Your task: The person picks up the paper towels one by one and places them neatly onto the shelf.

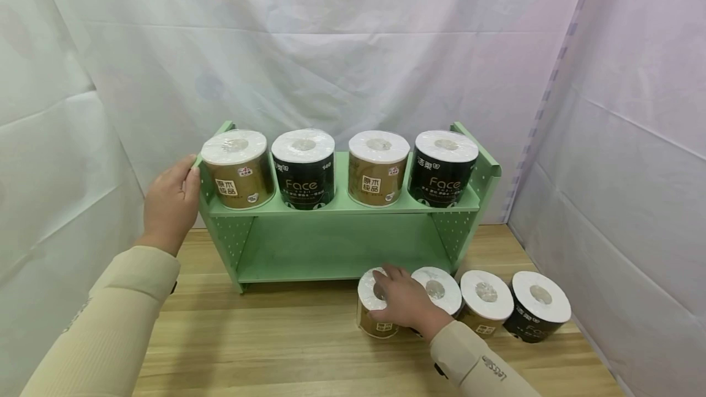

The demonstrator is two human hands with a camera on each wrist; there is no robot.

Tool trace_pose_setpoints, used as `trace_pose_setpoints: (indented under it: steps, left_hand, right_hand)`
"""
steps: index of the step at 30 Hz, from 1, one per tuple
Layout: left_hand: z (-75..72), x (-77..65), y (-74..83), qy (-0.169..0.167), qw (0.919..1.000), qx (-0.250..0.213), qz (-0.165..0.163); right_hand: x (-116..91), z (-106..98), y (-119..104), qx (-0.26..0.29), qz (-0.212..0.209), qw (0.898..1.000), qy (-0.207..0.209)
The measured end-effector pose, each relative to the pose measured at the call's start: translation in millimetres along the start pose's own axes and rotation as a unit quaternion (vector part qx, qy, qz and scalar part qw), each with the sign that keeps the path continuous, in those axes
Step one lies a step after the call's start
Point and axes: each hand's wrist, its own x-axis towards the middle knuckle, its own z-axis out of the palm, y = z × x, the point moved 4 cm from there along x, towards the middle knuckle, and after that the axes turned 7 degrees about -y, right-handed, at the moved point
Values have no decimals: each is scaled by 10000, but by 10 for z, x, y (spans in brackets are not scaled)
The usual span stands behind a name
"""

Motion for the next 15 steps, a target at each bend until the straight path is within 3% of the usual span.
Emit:
trace_pose_setpoints:
  steps: [15]
  left_hand:
    - [2, 0, 5, -26, 10000, -10, -21]
  right_hand:
    - [24, 40, -9, 7, 48, 9996, 262]
